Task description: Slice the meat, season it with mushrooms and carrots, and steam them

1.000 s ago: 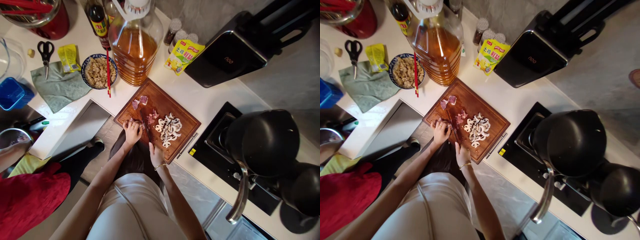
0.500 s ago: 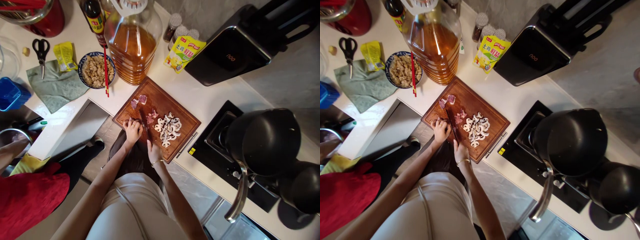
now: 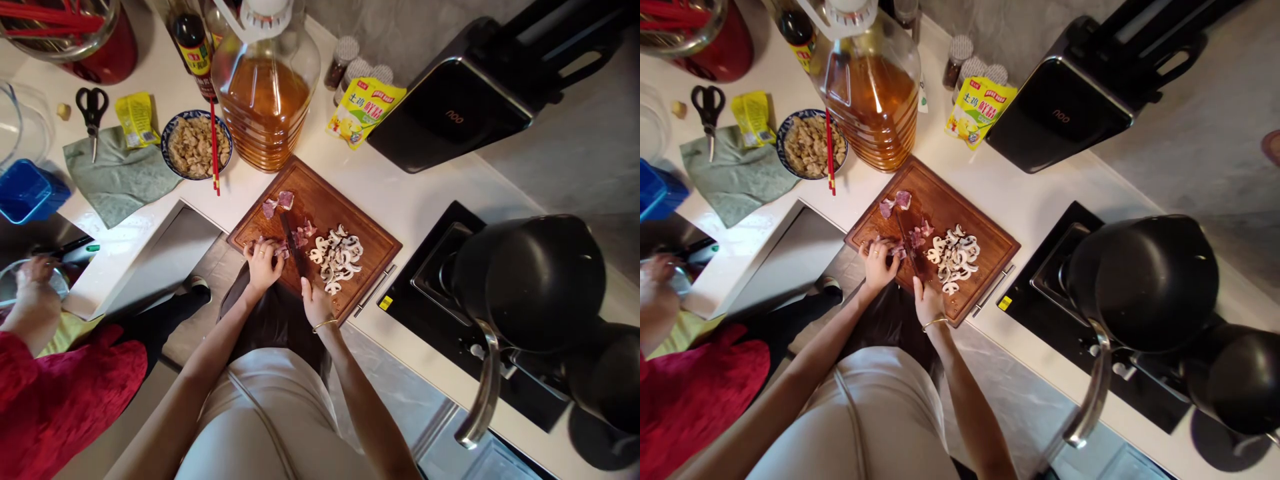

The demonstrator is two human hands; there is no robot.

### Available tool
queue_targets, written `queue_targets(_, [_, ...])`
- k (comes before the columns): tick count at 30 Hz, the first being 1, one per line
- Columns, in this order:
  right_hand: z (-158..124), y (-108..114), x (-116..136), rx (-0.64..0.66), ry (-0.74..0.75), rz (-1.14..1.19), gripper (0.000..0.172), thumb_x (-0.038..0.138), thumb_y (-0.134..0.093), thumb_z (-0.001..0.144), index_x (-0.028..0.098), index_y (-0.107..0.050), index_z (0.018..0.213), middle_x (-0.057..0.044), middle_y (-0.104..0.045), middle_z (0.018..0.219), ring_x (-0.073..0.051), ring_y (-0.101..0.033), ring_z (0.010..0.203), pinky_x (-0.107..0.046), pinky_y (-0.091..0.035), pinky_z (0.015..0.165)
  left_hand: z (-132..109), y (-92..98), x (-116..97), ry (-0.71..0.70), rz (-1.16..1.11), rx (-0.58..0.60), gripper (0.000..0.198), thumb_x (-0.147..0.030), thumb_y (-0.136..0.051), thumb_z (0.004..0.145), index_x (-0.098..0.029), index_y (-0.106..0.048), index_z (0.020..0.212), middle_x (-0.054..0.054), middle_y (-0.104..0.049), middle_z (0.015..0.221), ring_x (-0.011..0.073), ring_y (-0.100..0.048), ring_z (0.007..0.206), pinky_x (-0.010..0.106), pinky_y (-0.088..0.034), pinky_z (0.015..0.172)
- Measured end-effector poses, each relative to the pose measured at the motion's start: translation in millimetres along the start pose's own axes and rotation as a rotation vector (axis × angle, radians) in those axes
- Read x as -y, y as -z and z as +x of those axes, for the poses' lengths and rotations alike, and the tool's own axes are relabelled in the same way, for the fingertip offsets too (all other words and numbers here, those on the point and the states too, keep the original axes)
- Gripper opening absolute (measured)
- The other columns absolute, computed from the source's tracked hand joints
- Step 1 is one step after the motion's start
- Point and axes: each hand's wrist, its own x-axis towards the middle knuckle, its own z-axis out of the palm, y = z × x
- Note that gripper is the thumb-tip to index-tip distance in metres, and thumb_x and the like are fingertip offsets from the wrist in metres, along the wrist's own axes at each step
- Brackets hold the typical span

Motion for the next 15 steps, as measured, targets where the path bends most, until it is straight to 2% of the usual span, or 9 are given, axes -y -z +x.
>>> queue_targets(3, [-7,-3,4,0.044,-0.004,0.006,0.061,0.051,-0.02,0.098,0.015,-0.069,0.097,-0.012,-0.072,0.084,-0.021,-0.068,0.077,-0.026,-0.045,0.065,1,-4.6,0,-0.004,0.028,-0.009,0.014,-0.032,-0.05,0.088,-0.024,-0.059,0.094,0.007,-0.068,0.106,0.0274,-0.055,0.111,0.049,-0.019,0.106])
queue_targets(6, [-10,-8,5,0.028,-0.001,-0.001,0.058,0.048,-0.021,0.098,0.014,-0.067,0.108,-0.014,-0.072,0.093,-0.022,-0.068,0.082,-0.027,-0.047,0.068,2,-10.1,0,-0.01,0.061,-0.022,0.013,-0.031,-0.049,0.088,-0.024,-0.059,0.089,0.006,-0.069,0.101,0.0279,-0.056,0.107,0.049,-0.02,0.104])
queue_targets(11, [-21,-6,0,0.05,0.0,-0.047,0.06,0.049,-0.021,0.098,0.012,-0.069,0.095,-0.016,-0.071,0.087,-0.023,-0.068,0.079,-0.028,-0.046,0.069,3,-15.8,0,-0.007,0.098,-0.058,0.013,-0.031,-0.049,0.088,-0.023,-0.059,0.086,0.007,-0.069,0.098,0.0282,-0.056,0.103,0.05,-0.024,0.101])
queue_targets(15, [-34,0,-7,0.048,-0.003,-0.062,0.057,0.048,-0.024,0.098,0.013,-0.068,0.091,-0.015,-0.071,0.086,-0.023,-0.068,0.08,-0.028,-0.046,0.071,4,-19.0,1,0.019,0.082,-0.035,0.012,-0.03,-0.049,0.088,-0.023,-0.059,0.085,0.008,-0.068,0.1,0.029,-0.055,0.107,0.05,-0.023,0.102])
